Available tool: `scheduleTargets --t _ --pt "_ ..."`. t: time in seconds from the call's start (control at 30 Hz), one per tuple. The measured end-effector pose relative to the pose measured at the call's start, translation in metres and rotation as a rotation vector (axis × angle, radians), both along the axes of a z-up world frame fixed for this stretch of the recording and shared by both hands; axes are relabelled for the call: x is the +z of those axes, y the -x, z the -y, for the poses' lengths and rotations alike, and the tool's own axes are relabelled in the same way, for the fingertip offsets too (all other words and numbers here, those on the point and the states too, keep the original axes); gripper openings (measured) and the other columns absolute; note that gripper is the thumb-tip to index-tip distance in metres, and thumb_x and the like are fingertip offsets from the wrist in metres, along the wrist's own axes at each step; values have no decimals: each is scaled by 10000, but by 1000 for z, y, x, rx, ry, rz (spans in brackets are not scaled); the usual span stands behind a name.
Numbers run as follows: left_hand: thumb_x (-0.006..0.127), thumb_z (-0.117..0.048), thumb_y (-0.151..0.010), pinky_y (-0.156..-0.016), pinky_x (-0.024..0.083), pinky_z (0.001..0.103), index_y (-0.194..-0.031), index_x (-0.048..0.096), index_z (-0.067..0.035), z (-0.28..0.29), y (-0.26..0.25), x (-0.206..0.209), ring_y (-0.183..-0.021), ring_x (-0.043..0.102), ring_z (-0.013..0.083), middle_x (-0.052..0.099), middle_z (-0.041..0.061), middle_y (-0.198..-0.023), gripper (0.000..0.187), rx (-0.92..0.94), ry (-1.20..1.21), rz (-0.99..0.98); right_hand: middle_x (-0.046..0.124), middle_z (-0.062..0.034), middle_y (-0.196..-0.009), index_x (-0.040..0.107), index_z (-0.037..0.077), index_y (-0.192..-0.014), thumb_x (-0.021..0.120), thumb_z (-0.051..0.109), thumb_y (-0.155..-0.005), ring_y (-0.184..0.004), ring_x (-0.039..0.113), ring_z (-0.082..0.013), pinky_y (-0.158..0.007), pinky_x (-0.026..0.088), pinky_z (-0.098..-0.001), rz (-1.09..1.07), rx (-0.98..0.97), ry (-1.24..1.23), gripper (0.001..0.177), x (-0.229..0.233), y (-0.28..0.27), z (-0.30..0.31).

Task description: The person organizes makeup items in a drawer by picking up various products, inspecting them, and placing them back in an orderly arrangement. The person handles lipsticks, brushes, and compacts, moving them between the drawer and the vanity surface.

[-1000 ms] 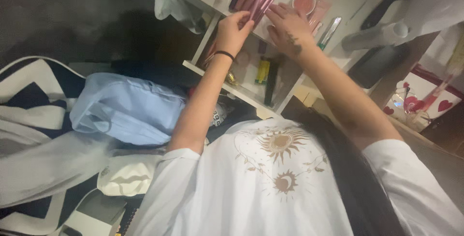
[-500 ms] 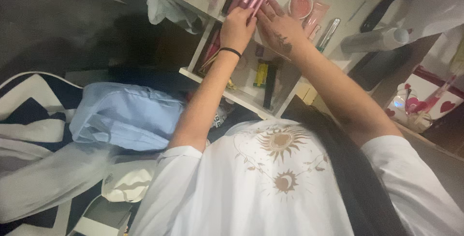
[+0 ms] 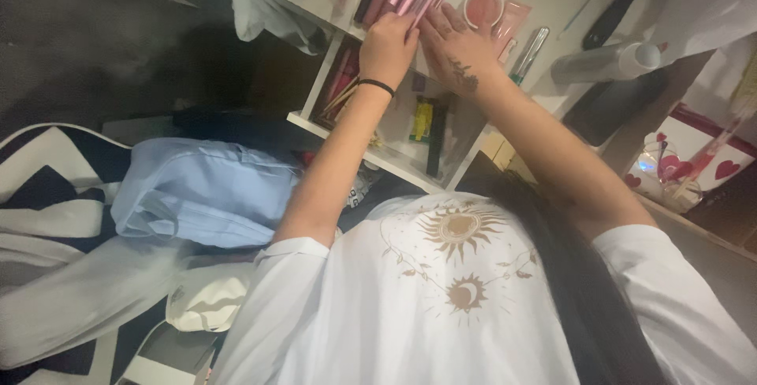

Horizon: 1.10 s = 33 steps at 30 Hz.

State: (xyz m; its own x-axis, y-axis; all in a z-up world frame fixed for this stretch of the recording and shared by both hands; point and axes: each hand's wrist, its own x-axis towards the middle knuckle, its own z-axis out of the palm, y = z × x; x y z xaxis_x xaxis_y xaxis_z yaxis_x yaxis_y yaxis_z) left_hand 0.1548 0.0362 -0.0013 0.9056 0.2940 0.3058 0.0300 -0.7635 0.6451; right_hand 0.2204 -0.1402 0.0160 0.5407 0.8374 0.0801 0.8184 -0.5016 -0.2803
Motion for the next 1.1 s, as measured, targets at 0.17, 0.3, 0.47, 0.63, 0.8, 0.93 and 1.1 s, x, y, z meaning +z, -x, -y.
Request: scheduleTargets --t 0.17,0.3,0.47,0.63,0.8,0.93,1.1 --pt "725 -169 -887 -809 547 479 -1034 737 -87 8 -3 -3 -934 665 380 683 138 -968 169 -4 -24 -57 487 -171 -1602 498 43 -1517 568 224 -1047 -1458 463 -395 -1071 231 -804 61 0 30 509 -1 2 5" --pt "688 -173 -896 -797 551 476 -1094 712 -81 13 -10 -8 -930 653 368 662 130 -1000 220 -8 -134 -33 522 -142 -1523 524 95 -1484 562 256 -969 -1365 482 -410 -984 70 -877 89 -24 83 541 2 3 5" --pt "645 -171 -951 -787 564 459 -1038 695 -87 24 -16 -13 -964 664 344 654 112 -1033 130 22 -171 -144 537 -113 -1571 505 93 -1570 535 241 -1052 -1452 475 -383 -1083 10 -854 109 -38 72 540 7 5 14" --pt "636 -166 -920 -783 573 441 -1055 680 -79 24 -17 -17 -962 666 331 643 105 -1056 166 28 -247 -82 548 -118 -1543 505 91 -1554 550 260 -1034 -1425 479 -402 -1060 23 -855 102 -14 53 549 12 3 14" --pt "632 -157 -949 -791 568 436 -1047 670 -94 25 -20 -23 -991 670 318 641 88 -1050 122 28 -260 -163 555 -97 -1529 506 86 -1550 539 226 -1021 -1422 489 -397 -1059 34 -875 50 -29 54 548 14 4 15" --pt "646 -204 -971 -856 565 440 -1165 639 -109 24 -18 -26 -1072 637 301 615 71 -1115 216 9 -286 -123 527 -105 -1573 524 65 -1537 534 261 -1066 -1448 473 -393 -1062 37 -874 94 21 67 510 9 2 18" --pt "657 -437 -991 -1151 339 622 -1521 472 -196 9 -8 -24 -1437 378 338 424 67 -1565 611 -2 -562 49 512 -97 -1609 541 72 -1501 510 321 -1060 -1489 445 -347 -1107 23 -848 173 15 136 507 -3 1 18"
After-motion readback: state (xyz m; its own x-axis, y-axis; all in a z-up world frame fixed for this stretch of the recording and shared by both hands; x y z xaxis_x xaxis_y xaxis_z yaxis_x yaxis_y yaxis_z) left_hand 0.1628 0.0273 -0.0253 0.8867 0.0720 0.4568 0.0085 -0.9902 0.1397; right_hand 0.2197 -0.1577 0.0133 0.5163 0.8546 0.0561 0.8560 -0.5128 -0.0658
